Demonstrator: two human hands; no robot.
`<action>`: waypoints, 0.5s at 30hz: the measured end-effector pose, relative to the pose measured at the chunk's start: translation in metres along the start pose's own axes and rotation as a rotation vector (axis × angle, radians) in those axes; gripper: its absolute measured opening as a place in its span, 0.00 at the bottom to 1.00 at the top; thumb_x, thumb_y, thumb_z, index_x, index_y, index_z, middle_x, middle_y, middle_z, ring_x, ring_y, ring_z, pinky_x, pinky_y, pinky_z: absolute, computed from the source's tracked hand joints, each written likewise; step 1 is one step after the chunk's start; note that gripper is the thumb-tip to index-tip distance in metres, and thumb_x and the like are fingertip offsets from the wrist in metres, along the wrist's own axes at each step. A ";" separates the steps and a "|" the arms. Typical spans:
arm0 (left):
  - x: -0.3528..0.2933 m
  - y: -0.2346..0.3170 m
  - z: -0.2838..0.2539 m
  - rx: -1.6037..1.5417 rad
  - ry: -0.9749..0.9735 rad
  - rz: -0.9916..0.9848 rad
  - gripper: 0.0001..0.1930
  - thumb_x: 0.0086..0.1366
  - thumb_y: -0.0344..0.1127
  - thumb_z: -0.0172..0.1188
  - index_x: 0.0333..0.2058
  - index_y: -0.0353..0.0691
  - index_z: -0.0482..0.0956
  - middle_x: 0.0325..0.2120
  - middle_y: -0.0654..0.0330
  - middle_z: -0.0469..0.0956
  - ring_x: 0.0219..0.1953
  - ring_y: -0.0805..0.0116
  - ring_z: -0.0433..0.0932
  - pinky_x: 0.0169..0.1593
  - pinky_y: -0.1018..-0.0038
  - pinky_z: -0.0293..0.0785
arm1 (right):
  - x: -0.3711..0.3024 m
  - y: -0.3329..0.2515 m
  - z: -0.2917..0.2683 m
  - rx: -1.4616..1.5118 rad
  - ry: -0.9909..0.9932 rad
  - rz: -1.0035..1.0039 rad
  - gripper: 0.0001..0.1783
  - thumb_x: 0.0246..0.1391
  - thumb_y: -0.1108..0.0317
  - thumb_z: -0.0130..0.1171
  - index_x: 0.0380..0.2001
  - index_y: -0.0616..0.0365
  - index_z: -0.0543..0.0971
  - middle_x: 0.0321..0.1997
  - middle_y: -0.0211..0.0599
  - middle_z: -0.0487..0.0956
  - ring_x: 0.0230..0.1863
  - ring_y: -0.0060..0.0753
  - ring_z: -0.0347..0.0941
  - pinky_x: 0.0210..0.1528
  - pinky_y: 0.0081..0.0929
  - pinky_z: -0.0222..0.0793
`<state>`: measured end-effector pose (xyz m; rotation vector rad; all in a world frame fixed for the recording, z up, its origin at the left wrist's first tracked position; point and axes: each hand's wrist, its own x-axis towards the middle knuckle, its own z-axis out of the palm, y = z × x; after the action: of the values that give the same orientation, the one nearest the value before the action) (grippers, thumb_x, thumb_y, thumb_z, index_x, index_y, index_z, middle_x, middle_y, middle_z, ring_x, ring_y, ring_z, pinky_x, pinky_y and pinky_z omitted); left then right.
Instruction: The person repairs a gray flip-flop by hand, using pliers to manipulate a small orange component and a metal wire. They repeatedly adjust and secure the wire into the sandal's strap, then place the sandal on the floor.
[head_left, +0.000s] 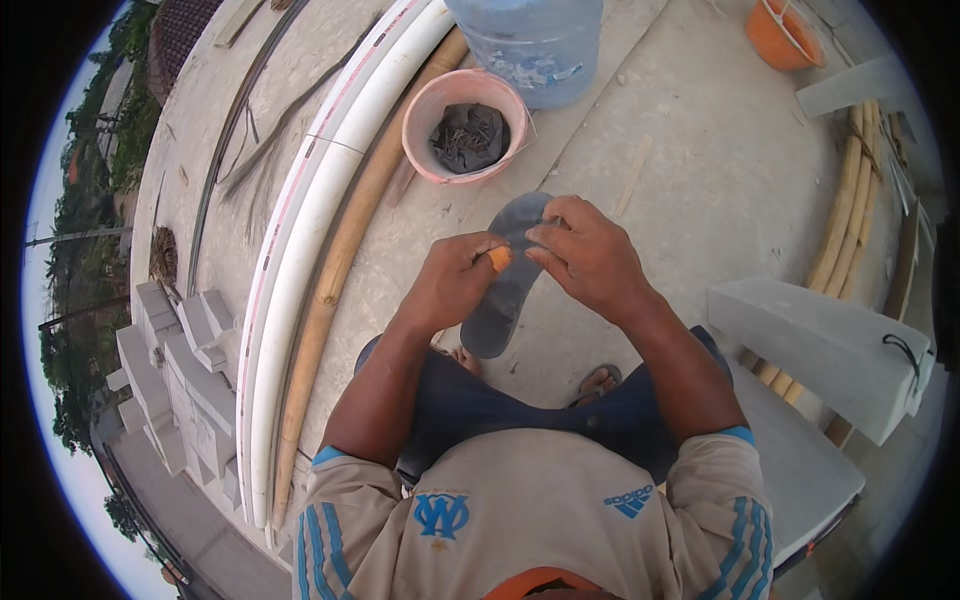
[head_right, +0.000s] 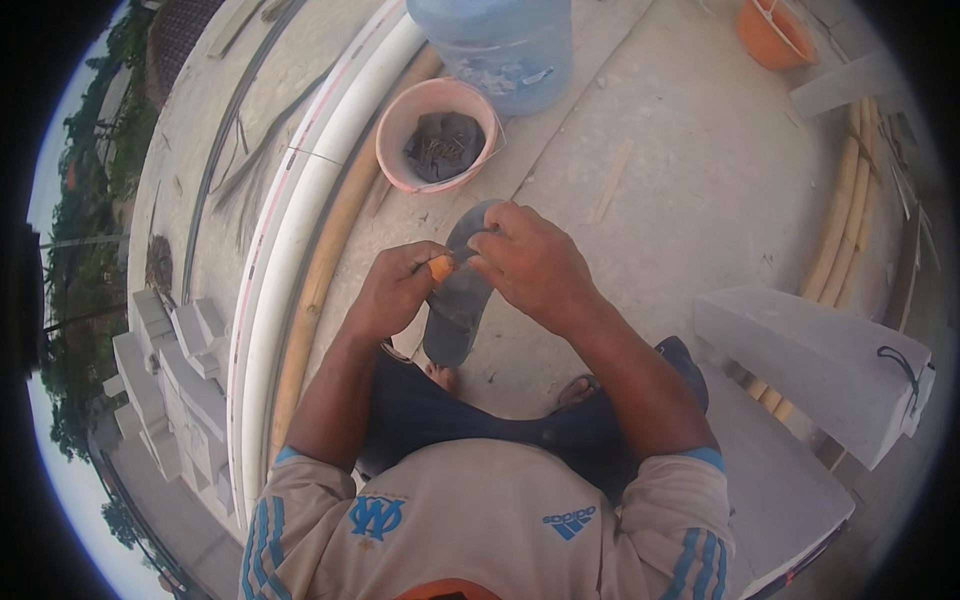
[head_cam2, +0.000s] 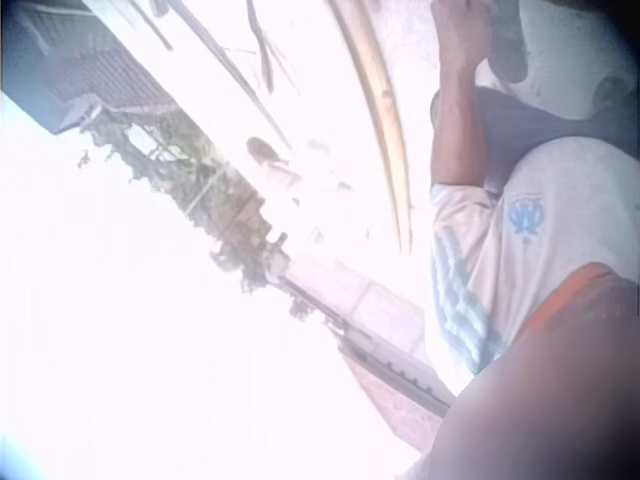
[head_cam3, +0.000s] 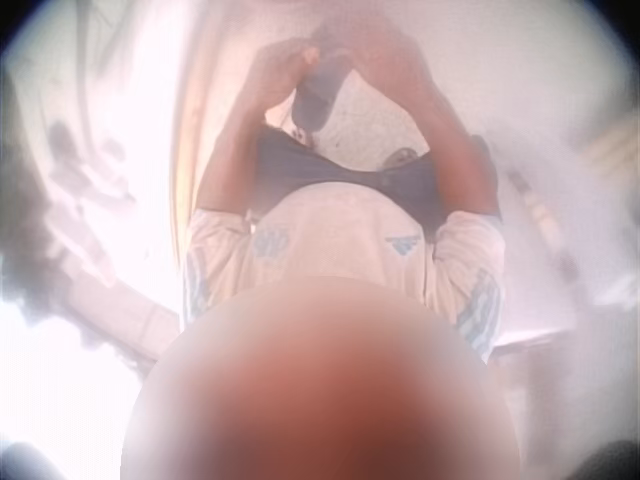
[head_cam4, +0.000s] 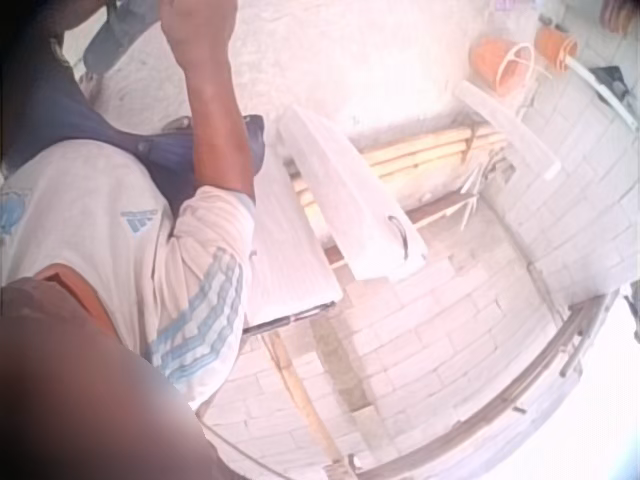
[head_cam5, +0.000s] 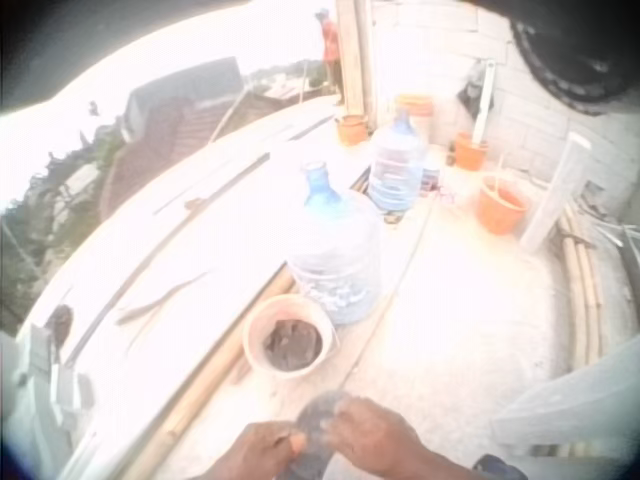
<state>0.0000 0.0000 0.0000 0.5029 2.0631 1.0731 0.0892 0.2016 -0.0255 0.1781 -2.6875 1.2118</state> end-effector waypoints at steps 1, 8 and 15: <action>0.000 -0.001 0.000 0.014 0.014 0.026 0.10 0.65 0.32 0.60 0.41 0.34 0.82 0.36 0.51 0.83 0.39 0.57 0.81 0.45 0.68 0.75 | 0.001 0.004 0.002 -0.018 0.018 -0.058 0.10 0.58 0.64 0.63 0.36 0.59 0.81 0.41 0.38 0.78 0.37 0.40 0.77 0.40 0.36 0.73; -0.001 -0.007 -0.007 0.409 0.143 0.483 0.08 0.65 0.28 0.57 0.40 0.32 0.82 0.31 0.53 0.81 0.35 0.63 0.80 0.42 0.71 0.74 | 0.014 0.001 -0.012 0.698 -0.430 0.711 0.12 0.60 0.61 0.61 0.34 0.60 0.81 0.28 0.43 0.79 0.28 0.39 0.76 0.33 0.31 0.70; 0.001 -0.008 -0.014 -0.029 0.004 0.084 0.11 0.70 0.36 0.57 0.40 0.34 0.81 0.29 0.59 0.79 0.34 0.73 0.76 0.40 0.72 0.73 | 0.010 -0.004 -0.001 -0.075 0.053 -0.169 0.06 0.55 0.70 0.64 0.37 0.57 0.83 0.28 0.37 0.80 0.30 0.37 0.78 0.31 0.33 0.72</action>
<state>-0.0116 -0.0117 -0.0018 0.5779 2.0418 1.1524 0.0807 0.1998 -0.0200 0.3483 -2.6069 1.0497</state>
